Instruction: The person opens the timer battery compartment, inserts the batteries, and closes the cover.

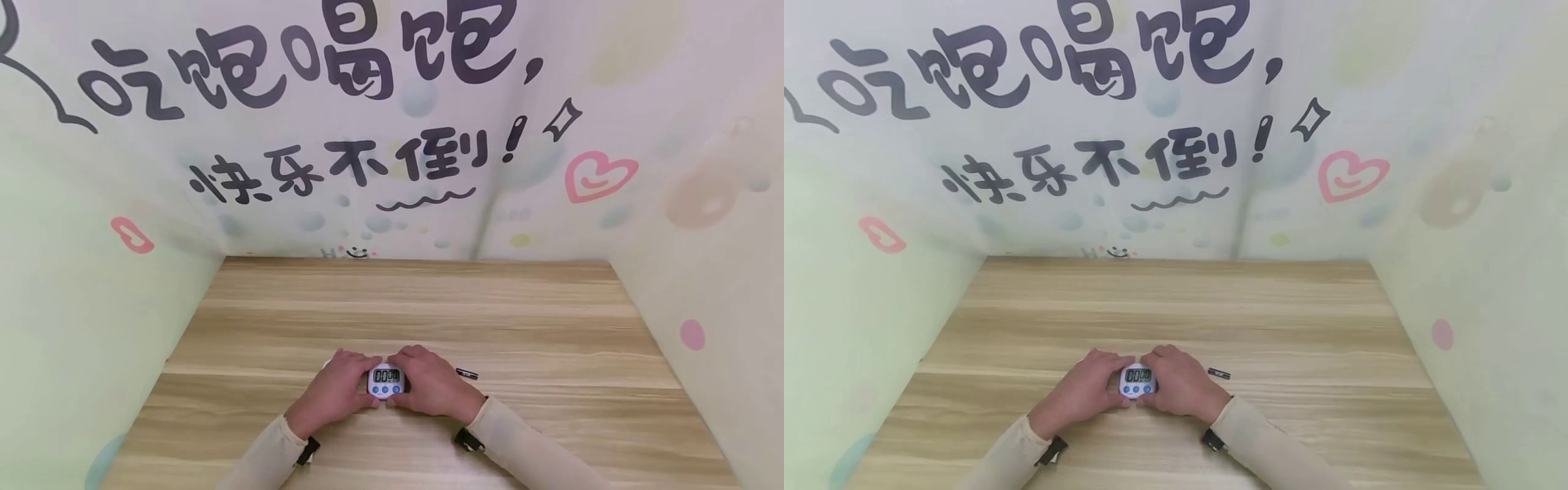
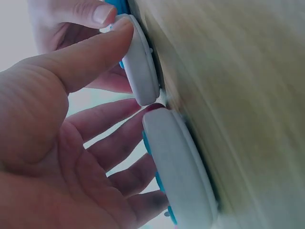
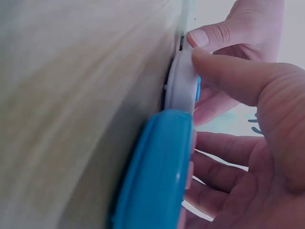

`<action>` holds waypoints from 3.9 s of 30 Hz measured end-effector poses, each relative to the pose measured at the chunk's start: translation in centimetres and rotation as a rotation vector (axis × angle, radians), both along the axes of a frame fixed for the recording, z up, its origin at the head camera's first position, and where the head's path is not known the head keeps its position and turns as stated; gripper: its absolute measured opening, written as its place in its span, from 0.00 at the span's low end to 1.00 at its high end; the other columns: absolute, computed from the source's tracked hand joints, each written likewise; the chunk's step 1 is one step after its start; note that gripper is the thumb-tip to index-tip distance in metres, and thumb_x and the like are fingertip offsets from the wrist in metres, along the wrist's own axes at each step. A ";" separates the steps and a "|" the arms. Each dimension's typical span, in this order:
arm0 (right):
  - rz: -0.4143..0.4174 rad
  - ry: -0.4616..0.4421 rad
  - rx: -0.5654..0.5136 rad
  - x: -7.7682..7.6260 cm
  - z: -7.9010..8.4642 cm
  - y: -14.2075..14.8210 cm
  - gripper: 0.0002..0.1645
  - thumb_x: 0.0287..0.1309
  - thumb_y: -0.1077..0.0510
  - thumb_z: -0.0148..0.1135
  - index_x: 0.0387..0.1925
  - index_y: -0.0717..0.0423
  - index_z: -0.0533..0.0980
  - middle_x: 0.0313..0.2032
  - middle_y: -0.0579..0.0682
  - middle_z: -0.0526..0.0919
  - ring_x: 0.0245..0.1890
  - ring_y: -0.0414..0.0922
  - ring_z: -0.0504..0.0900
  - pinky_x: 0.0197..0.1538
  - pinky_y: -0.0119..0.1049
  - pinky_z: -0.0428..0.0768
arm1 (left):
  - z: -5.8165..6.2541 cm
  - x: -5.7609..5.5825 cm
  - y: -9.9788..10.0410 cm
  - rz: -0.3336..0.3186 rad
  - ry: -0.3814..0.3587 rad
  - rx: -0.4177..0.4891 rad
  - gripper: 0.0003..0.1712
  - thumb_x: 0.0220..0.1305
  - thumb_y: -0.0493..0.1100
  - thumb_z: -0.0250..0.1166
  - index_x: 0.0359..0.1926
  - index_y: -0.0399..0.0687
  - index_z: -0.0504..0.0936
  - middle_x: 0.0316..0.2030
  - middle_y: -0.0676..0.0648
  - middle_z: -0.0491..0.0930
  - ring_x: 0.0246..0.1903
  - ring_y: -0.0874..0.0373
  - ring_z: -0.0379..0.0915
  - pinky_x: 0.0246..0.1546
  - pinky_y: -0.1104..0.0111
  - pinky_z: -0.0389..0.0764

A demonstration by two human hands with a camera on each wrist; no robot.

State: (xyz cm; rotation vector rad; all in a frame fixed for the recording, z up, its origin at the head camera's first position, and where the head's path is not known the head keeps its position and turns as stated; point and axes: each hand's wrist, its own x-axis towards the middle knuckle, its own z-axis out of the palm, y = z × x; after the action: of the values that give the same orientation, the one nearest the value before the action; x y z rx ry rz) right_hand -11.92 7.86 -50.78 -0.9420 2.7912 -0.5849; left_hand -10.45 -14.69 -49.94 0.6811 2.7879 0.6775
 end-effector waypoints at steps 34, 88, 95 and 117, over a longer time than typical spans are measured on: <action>0.041 0.031 0.078 -0.9 0.3 -7.4 0.33 0.57 0.38 0.78 0.60 0.48 0.83 0.52 0.43 0.87 0.52 0.42 0.82 0.51 0.38 0.86 | 0.4 0.0 -6.2 0.232 -0.106 0.047 0.42 0.45 0.41 0.88 0.64 0.40 0.82 0.48 0.46 0.82 0.46 0.55 0.78 0.57 0.51 0.85; -0.037 -0.211 -0.648 1.4 1.6 5.5 0.35 0.58 0.66 0.77 0.67 0.57 0.77 0.57 0.52 0.82 0.50 0.46 0.87 0.53 0.35 0.92 | 2.6 1.3 2.7 0.129 -0.201 0.578 0.40 0.58 0.40 0.82 0.70 0.42 0.77 0.54 0.43 0.76 0.47 0.54 0.78 0.46 0.72 0.91; -0.064 -0.271 -0.700 1.5 1.6 6.4 0.35 0.59 0.64 0.77 0.67 0.58 0.76 0.56 0.53 0.84 0.49 0.44 0.87 0.53 0.40 0.92 | 2.3 1.1 3.4 0.129 -0.235 0.623 0.40 0.58 0.40 0.82 0.70 0.45 0.76 0.53 0.45 0.78 0.49 0.54 0.78 0.48 0.72 0.91; -0.125 -0.403 -0.749 1.0 0.9 7.2 0.38 0.61 0.58 0.78 0.70 0.59 0.74 0.50 0.55 0.85 0.42 0.43 0.86 0.45 0.31 0.91 | 1.6 0.9 4.2 0.192 -0.303 0.642 0.39 0.60 0.41 0.81 0.71 0.50 0.75 0.52 0.43 0.83 0.48 0.52 0.85 0.46 0.72 0.91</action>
State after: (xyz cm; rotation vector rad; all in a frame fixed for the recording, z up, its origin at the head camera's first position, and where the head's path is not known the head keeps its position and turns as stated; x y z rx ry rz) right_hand -10.89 15.10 -49.84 -0.6296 2.2743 -1.6927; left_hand -9.57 -10.50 -48.36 0.3550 2.3569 1.5977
